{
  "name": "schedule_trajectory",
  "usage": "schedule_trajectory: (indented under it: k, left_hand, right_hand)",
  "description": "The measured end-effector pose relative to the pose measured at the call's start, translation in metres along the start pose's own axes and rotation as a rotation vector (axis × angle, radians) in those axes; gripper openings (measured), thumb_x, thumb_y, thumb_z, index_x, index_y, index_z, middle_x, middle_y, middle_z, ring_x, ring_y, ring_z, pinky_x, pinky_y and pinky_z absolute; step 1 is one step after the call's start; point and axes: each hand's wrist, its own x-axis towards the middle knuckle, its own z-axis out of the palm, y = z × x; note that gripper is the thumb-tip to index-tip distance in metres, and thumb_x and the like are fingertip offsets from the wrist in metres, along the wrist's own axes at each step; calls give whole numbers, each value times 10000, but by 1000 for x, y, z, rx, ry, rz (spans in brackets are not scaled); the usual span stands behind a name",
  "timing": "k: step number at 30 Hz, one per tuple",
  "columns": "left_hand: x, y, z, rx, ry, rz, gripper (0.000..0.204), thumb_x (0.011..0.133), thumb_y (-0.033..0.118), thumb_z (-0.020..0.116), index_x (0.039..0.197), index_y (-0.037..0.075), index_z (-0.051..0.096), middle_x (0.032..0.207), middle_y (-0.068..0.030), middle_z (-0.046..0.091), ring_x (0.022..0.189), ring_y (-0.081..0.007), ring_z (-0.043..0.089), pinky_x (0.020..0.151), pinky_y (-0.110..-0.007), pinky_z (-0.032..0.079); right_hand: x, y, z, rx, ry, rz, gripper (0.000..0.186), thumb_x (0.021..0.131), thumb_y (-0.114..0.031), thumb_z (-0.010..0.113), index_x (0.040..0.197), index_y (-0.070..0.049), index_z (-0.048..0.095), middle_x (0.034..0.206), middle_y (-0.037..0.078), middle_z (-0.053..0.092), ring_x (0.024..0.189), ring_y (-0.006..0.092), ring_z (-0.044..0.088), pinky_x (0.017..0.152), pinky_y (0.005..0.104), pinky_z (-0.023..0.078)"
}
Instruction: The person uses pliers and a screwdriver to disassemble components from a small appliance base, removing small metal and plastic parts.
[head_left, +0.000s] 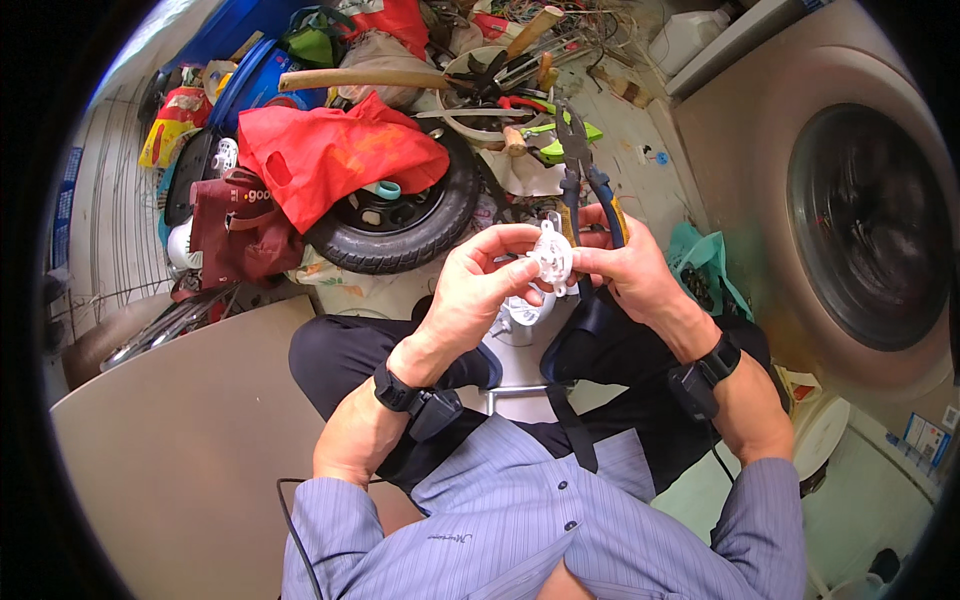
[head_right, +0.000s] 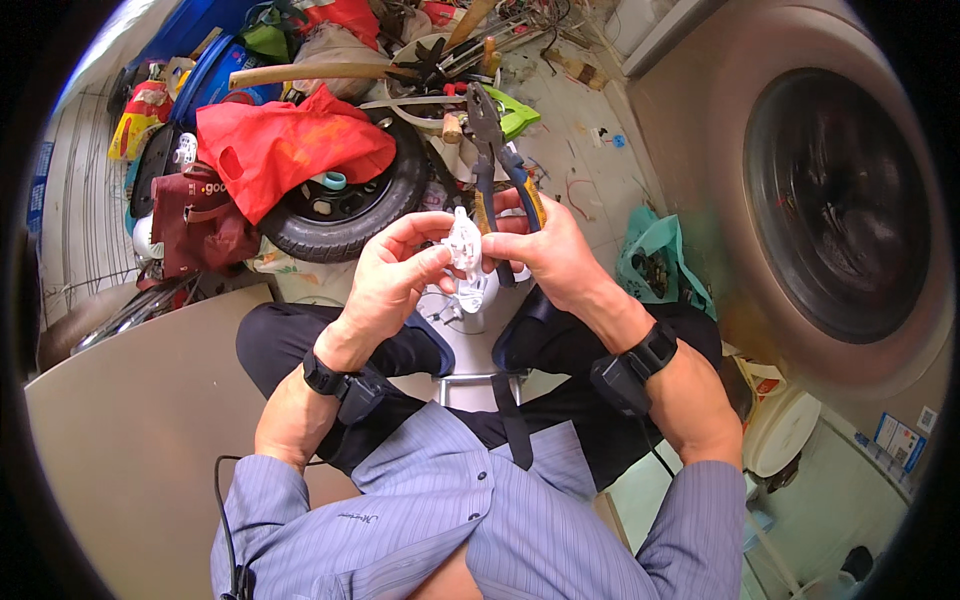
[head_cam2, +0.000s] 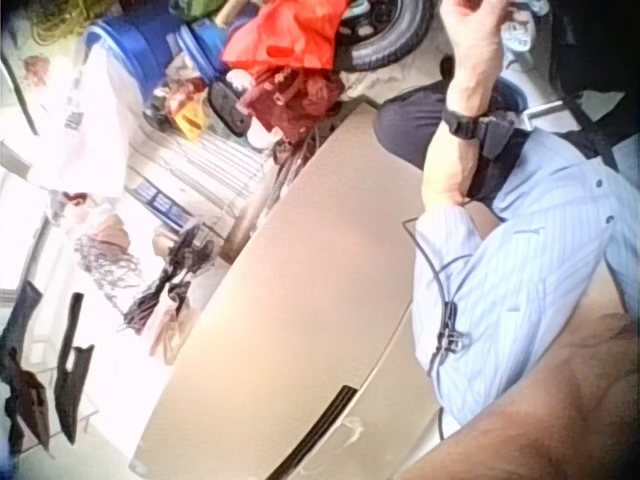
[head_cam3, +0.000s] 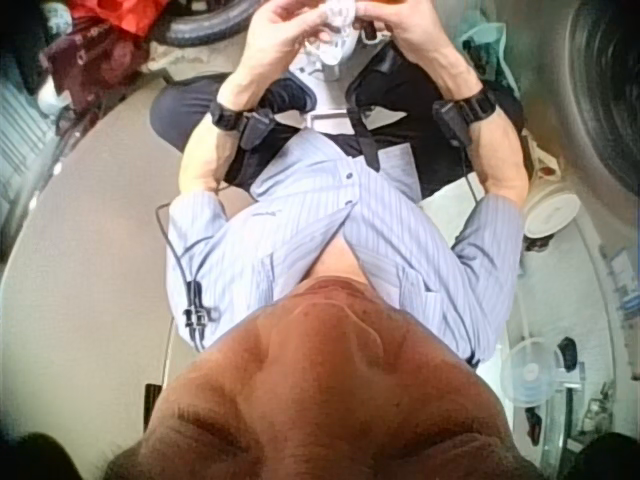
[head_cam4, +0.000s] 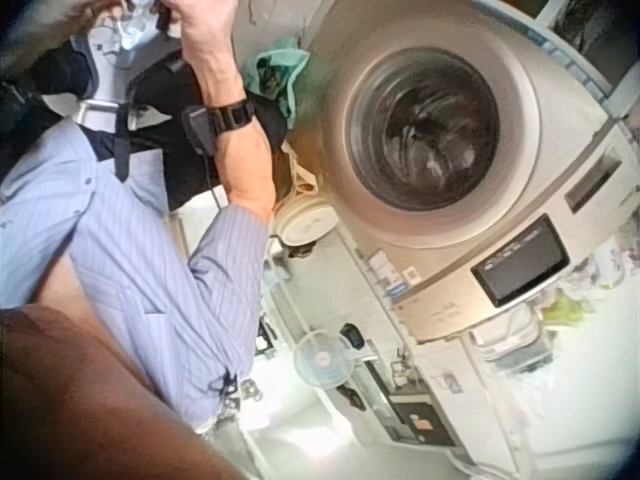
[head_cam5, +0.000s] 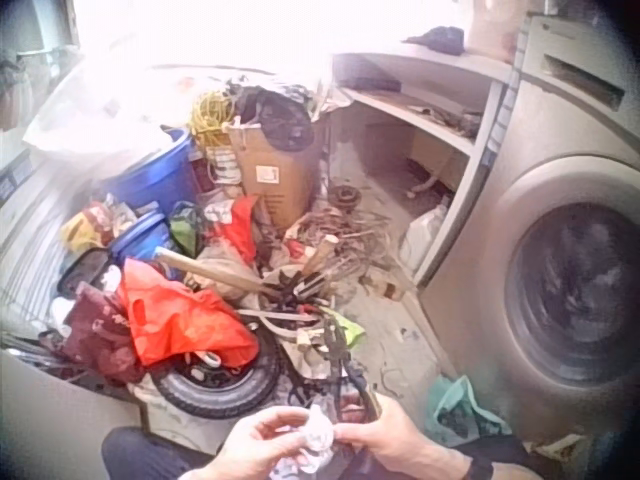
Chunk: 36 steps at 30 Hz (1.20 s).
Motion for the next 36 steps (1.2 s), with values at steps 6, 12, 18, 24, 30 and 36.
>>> schedule_trajectory:
  k: [6, 12, 18, 24, 30, 36]
  left_hand:
    - [-2, 2, -1, 22, 33, 37, 365, 935, 57, 674, 1269, -44, 566, 1082, -135, 677, 874, -185, 688, 699, -287, 582]
    - [-3, 8, -2, 147, 118, 86, 349, 936, 73, 683, 1247, -42, 575, 1088, -126, 686, 905, -163, 689, 740, -290, 594]
    - [-6, 10, -1, 270, 111, 105, 311, 947, 67, 660, 1230, -38, 582, 1023, -100, 698, 867, -121, 667, 785, -258, 552]
    - [-7, 4, -4, 194, 127, 67, 283, 944, 24, 642, 1218, -18, 590, 1024, -85, 698, 895, -118, 656, 841, -250, 534]
    - [-3, -9, -17, 329, 120, 284, 172, 895, -68, 635, 1059, -17, 651, 1128, -58, 591, 997, -130, 637, 912, -261, 520]
    - [-4, -8, -7, 518, 153, 461, 183, 851, -144, 614, 976, -16, 654, 1161, -70, 555, 1020, -142, 633, 881, -261, 535]
  right_hand:
    - [10, 9, -1, -6, -56, 24, 468, 836, -145, 768, 1195, 14, 513, 911, 81, 668, 713, 110, 666, 542, 186, 434]
    - [9, 0, 2, 67, -81, 80, 480, 841, -193, 780, 1170, 31, 513, 926, 89, 664, 705, 121, 678, 520, 175, 418]
    - [9, -2, 3, 16, -102, 22, 511, 819, -185, 800, 1185, 29, 515, 933, 94, 674, 715, 123, 682, 523, 181, 418]
    - [9, -4, 6, -117, -133, 20, 570, 806, -139, 802, 1258, 36, 503, 1071, 120, 652, 845, 137, 660, 653, 236, 509]
    - [11, 5, 10, -44, -142, -71, 570, 796, -27, 774, 1286, 34, 488, 1172, 154, 643, 1035, 209, 660, 927, 351, 549]
    - [9, 0, 10, -11, -140, -152, 581, 798, -22, 763, 1304, 32, 484, 1218, 152, 635, 1093, 208, 642, 987, 353, 509]
